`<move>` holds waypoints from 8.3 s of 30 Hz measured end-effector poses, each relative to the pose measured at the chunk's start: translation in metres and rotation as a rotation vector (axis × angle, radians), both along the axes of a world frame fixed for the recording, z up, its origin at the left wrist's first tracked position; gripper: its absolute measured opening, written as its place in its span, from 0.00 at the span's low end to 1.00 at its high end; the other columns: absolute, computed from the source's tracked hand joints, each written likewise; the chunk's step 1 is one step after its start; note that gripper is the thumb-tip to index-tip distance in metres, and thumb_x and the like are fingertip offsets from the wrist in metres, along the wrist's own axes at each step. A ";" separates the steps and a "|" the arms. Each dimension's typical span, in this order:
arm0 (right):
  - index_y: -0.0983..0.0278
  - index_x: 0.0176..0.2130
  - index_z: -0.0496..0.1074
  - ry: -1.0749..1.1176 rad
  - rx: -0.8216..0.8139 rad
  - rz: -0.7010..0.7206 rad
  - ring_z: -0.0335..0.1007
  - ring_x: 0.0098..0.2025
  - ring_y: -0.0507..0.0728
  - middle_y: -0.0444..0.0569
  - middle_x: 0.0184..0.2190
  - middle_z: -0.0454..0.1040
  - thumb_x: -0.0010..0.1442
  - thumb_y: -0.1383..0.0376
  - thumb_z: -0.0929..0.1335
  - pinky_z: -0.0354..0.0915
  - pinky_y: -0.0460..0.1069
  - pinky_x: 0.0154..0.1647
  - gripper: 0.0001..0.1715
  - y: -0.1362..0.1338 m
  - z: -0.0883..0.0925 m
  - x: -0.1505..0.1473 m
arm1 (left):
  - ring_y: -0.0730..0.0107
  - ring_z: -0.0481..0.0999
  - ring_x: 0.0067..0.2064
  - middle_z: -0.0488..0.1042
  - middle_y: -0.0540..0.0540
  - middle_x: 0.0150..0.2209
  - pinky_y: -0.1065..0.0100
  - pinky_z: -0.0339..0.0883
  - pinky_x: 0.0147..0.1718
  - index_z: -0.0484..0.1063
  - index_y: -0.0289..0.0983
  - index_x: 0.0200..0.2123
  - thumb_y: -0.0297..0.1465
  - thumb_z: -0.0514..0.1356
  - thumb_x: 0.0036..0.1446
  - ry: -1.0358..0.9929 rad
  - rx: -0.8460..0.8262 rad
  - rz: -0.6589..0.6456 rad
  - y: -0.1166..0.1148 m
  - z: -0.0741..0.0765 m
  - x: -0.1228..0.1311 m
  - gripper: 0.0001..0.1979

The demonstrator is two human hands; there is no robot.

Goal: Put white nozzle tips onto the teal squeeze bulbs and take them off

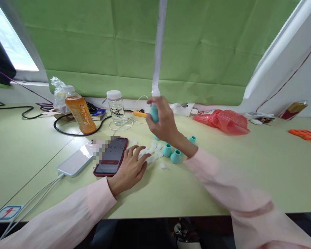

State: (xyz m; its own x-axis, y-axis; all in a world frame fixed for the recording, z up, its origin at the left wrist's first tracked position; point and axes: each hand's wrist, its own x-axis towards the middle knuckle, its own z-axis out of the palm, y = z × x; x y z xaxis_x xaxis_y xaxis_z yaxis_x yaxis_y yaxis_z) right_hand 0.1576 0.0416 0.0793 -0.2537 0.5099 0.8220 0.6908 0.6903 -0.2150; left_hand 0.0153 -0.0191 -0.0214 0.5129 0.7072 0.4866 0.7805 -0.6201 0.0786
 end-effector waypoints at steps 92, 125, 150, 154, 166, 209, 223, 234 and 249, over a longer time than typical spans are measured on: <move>0.66 0.29 0.70 0.542 -0.745 0.137 0.69 0.26 0.55 0.47 0.24 0.73 0.39 0.68 0.69 0.65 0.49 0.28 0.11 -0.063 -0.106 0.008 | 0.60 0.64 0.37 0.67 0.42 0.28 0.62 0.62 0.32 0.64 0.29 0.30 0.21 0.50 0.53 0.104 0.466 -0.178 0.009 -0.005 -0.008 0.04; 0.61 0.40 0.56 0.745 -0.975 0.349 0.63 0.22 0.49 0.44 0.28 0.67 0.51 0.55 0.63 0.66 0.45 0.17 0.19 -0.063 -0.107 0.006 | 0.67 0.66 0.34 0.72 0.44 0.29 0.66 0.66 0.29 0.65 0.33 0.45 0.18 0.50 0.49 -0.346 0.091 -0.048 0.038 -0.020 -0.015 0.18; 0.66 0.28 0.69 0.201 -1.317 0.593 0.57 0.15 0.45 0.40 0.16 0.64 0.46 0.59 0.67 0.54 0.39 0.13 0.12 -0.081 -0.081 0.013 | 0.84 0.46 0.14 0.50 0.56 0.10 0.75 0.39 0.14 0.57 0.33 0.15 0.41 0.46 0.55 -0.610 -1.185 -0.522 0.001 0.018 -0.007 0.22; 0.68 0.28 0.70 -0.035 -1.100 0.674 0.53 0.16 0.44 0.39 0.15 0.61 0.46 0.59 0.68 0.53 0.40 0.15 0.14 -0.075 -0.071 0.019 | 0.85 0.46 0.11 0.51 0.57 0.08 0.75 0.37 0.12 0.57 0.33 0.14 0.40 0.47 0.55 -0.707 -1.350 -0.600 0.002 0.018 -0.007 0.22; 0.67 0.20 0.64 -0.508 -0.819 0.816 0.42 0.17 0.44 0.36 0.13 0.51 0.48 0.60 0.67 0.47 0.41 0.17 0.14 -0.059 -0.035 0.020 | 0.83 0.46 0.10 0.50 0.57 0.05 0.75 0.40 0.12 0.51 0.36 0.13 0.42 0.46 0.55 -0.916 -1.647 -0.875 0.001 0.013 -0.009 0.23; 0.67 0.41 0.65 -0.498 -0.300 0.116 0.66 0.34 0.56 0.54 0.33 0.70 0.56 0.72 0.57 0.61 0.49 0.32 0.14 -0.031 -0.120 0.030 | 0.63 0.64 0.45 0.66 0.40 0.41 0.61 0.65 0.40 0.62 0.33 0.44 0.23 0.48 0.53 -0.020 -0.211 -0.093 0.023 -0.029 0.005 0.14; 0.66 0.34 0.66 -0.381 -0.394 0.129 0.65 0.30 0.54 0.49 0.28 0.69 0.50 0.68 0.62 0.59 0.48 0.30 0.08 -0.039 -0.124 0.026 | 0.69 0.66 0.40 0.70 0.45 0.37 0.66 0.64 0.38 0.66 0.36 0.38 0.20 0.46 0.51 -0.347 -0.077 -0.114 0.026 -0.005 -0.013 0.15; 0.66 0.33 0.65 -0.346 -0.441 0.241 0.63 0.30 0.53 0.48 0.27 0.68 0.49 0.68 0.63 0.59 0.47 0.30 0.07 -0.046 -0.124 0.022 | 0.61 0.58 0.39 0.62 0.41 0.34 0.62 0.61 0.33 0.71 0.35 0.27 0.21 0.51 0.49 0.221 0.012 -0.051 0.031 -0.008 -0.015 0.10; 0.66 0.33 0.65 -0.372 -0.478 0.236 0.63 0.31 0.54 0.48 0.29 0.67 0.48 0.69 0.63 0.59 0.48 0.31 0.07 -0.045 -0.122 0.023 | 0.56 0.62 0.40 0.67 0.40 0.32 0.59 0.58 0.33 0.70 0.34 0.31 0.27 0.52 0.47 0.393 -0.089 -0.034 0.030 0.002 -0.020 0.09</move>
State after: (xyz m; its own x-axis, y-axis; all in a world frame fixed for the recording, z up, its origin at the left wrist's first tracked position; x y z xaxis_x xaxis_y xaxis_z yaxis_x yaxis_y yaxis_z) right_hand 0.1805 -0.0035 -0.0425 -0.6276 0.6937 0.3534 0.6201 0.7199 -0.3118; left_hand -0.0044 0.0104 -0.0192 0.6712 0.7173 0.1869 0.7412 -0.6501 -0.1673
